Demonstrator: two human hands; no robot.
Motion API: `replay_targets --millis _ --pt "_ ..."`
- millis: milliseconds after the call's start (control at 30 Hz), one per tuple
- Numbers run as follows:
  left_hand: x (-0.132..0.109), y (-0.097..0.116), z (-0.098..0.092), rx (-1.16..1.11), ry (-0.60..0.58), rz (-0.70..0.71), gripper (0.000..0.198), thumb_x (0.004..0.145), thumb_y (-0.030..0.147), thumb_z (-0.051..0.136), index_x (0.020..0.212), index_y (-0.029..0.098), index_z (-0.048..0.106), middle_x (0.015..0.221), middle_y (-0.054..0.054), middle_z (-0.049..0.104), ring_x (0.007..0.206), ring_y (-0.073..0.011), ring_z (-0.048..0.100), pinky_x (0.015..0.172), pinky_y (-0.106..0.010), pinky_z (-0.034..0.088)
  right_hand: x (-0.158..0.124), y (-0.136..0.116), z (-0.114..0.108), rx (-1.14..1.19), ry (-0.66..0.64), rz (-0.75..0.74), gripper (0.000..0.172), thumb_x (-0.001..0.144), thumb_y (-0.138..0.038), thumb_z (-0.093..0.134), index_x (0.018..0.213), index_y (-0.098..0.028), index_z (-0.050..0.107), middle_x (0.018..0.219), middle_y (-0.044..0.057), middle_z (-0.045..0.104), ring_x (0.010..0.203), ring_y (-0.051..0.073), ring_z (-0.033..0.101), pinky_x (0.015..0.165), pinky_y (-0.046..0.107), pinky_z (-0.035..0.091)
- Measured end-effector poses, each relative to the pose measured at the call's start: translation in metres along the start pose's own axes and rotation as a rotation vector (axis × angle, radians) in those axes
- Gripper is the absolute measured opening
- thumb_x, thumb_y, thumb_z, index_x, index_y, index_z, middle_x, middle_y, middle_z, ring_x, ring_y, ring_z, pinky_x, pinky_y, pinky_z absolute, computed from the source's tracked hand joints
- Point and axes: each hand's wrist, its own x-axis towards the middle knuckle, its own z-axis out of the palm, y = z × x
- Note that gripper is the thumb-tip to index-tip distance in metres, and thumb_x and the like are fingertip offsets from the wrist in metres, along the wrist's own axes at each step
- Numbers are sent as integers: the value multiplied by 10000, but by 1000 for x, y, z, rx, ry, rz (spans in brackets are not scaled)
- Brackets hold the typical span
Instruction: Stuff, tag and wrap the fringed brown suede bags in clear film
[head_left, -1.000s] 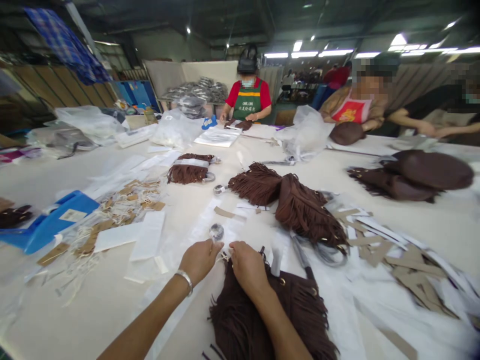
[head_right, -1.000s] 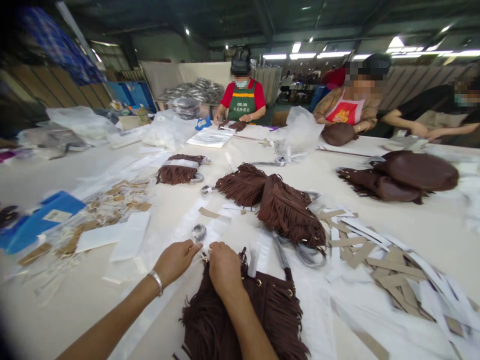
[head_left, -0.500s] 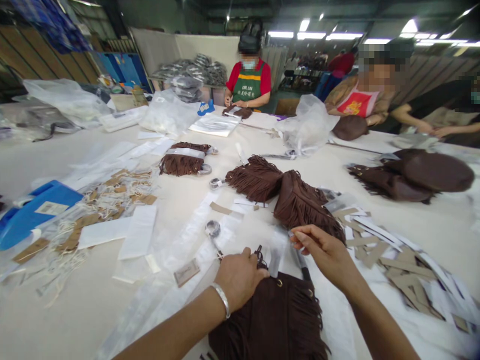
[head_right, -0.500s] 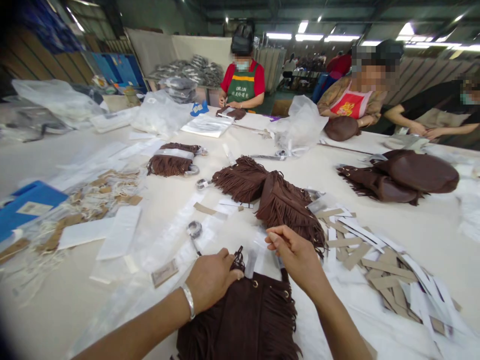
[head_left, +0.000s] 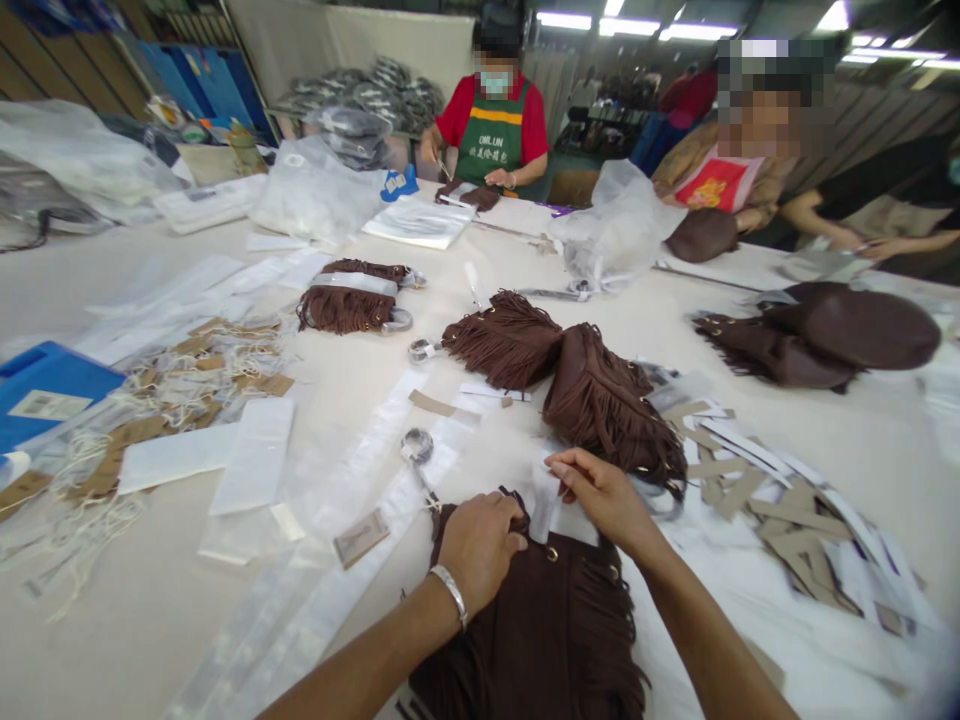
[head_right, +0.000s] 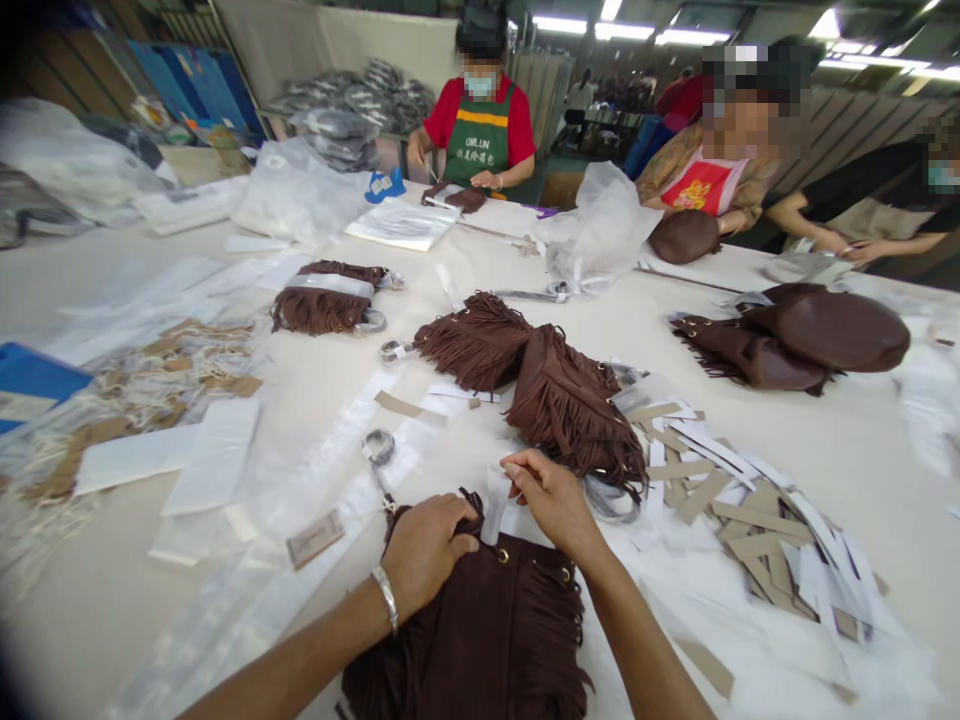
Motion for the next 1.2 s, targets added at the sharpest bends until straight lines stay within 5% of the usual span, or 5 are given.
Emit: replay_targets --millis 500,767,867,1000,1200 --pt "-20 -4 -4 -397 191 -80 242 821 91 471 941 220 637 934 -1 644 918 -152 589 855 -287 457 -36 -5 -18 194 51 14 445 851 -548 554 1027 -144 610 868 90 712 698 155 650 634 296 519" --pt "-89 -12 -58 -315 -157 369 443 775 70 521 1166 257 616 1031 -23 683 1079 -188 563 980 -333 424 -49 -18 -38 66 -75 14 374 893 -498 509 1010 -158 613 843 63 705 687 149 637 622 286 506" --pt "-114 -18 -82 -384 -282 382 269 855 251 587 1113 255 664 1101 -40 698 1134 -209 567 1048 -359 383 -33 -37 -45 -65 -114 -43 324 909 -455 480 998 -177 621 834 43 700 688 149 632 624 277 496" --pt "-104 -28 -92 -707 -257 -58 489 997 438 277 1023 166 683 821 -64 738 834 -187 681 821 -320 514 14 -80 -27 -218 -176 -224 237 922 -350 456 972 -195 629 835 28 698 716 153 649 655 266 474" --pt "-56 -20 -72 -63 23 -49 309 967 259 355 1108 236 629 1080 -62 671 936 -199 646 855 -329 504 100 -135 57 -536 -403 -688 243 886 -205 524 1099 -222 640 985 34 690 859 159 634 743 260 429"
